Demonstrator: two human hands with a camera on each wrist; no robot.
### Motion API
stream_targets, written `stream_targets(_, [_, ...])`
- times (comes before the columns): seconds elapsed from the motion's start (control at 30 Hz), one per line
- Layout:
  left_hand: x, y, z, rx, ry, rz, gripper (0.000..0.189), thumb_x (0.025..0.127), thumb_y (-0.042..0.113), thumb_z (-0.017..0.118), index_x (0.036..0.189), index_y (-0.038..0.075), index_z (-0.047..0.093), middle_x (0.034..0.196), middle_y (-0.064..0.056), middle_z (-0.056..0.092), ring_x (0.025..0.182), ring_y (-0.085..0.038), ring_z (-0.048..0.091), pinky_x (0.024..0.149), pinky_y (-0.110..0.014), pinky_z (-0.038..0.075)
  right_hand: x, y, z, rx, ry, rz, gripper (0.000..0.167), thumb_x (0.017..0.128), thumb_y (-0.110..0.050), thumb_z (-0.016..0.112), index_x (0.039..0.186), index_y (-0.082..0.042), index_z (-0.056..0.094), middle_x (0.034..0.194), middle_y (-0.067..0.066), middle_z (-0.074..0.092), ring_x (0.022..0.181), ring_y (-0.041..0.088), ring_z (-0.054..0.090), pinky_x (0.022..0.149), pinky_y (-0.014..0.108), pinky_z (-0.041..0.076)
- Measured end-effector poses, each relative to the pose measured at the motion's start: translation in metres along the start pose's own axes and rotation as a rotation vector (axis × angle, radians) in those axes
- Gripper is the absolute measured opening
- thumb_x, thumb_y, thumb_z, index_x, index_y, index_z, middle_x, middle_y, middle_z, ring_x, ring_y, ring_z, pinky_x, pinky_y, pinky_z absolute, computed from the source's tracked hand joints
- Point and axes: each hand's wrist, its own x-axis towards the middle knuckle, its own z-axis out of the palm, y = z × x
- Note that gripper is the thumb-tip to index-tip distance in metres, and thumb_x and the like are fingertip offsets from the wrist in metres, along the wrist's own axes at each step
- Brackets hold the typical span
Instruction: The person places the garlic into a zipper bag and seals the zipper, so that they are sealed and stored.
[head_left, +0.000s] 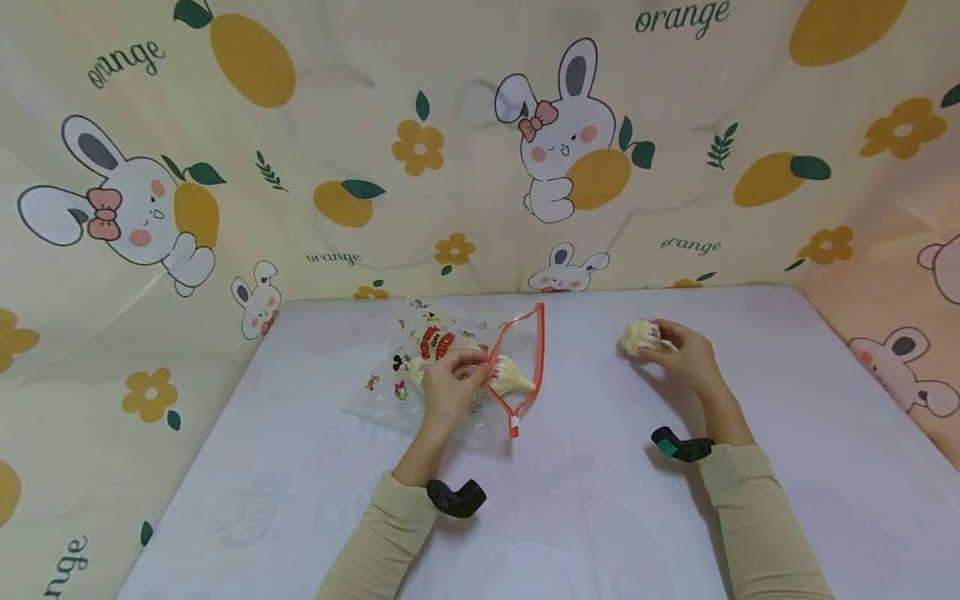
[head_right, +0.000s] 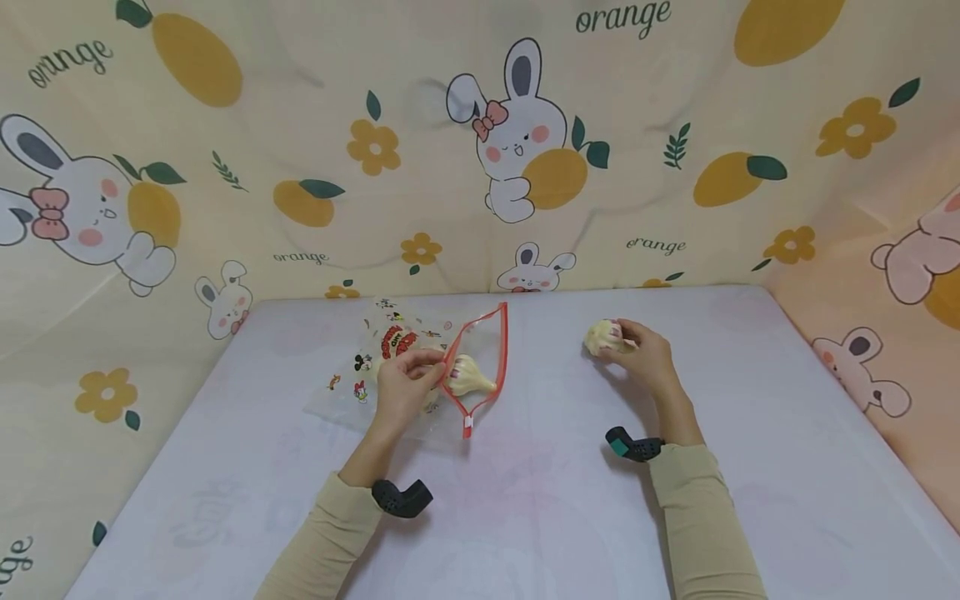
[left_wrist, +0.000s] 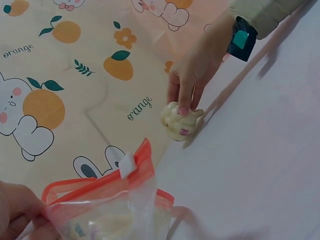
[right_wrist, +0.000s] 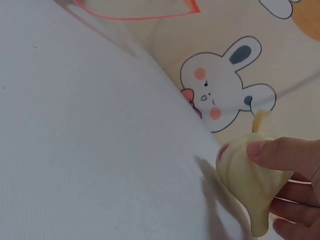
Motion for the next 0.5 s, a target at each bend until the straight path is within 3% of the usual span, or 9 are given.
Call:
stream_targets(0.13, [0.000,0.002,0.000,-0.002,0.001,0.000,0.014,0.083,0.001,0.071,0.097,-0.003,0.072,0.100,-0.022,0.072,0.071,-0.018,0.069,0.054,-0.009,0.046,-0.003,-0.006,-0.002,-0.012,0.011,-0.018,0.072,0.087,-0.027,0.071,0.143,0.005,0.038,0.141,0.033,0.047,0.132,0.051,0.042,0.109,0.059,0.036])
stream_targets(0.3, [0.000,0.003,0.000,0.008,0.000,-0.016,0.014,0.083,0.000,0.070,0.097,-0.002,0.072,0.099,-0.021,0.073,0.066,-0.005,0.064,0.054,-0.010,0.046,-0.006,-0.012,-0.001,0.005,0.006,-0.034,0.069,0.088,-0.026,0.070,0.141,0.007,0.040,0.141,0.032,0.047,0.128,0.048,0.048,0.105,0.053,0.043])
stream_targets(0.4, [-0.002,0.003,0.000,0.018,0.001,-0.017,0.014,0.083,0.000,0.070,0.097,-0.002,0.072,0.100,-0.020,0.072,0.066,-0.005,0.064,0.055,-0.010,0.046,-0.006,-0.014,0.001,0.006,0.002,-0.041,0.068,0.088,-0.027,0.070,0.140,0.007,0.042,0.139,0.031,0.049,0.125,0.046,0.052,0.094,0.028,0.050])
stream_targets(0.5, [-0.002,0.004,0.000,0.010,0.002,-0.012,0.014,0.083,0.000,0.070,0.098,-0.002,0.071,0.100,-0.021,0.072,0.069,-0.014,0.067,0.054,-0.010,0.046,-0.006,-0.017,0.002,0.001,0.001,-0.052,0.068,0.088,-0.028,0.070,0.139,0.006,0.044,0.138,0.030,0.052,0.122,0.044,0.055,0.080,0.007,0.040])
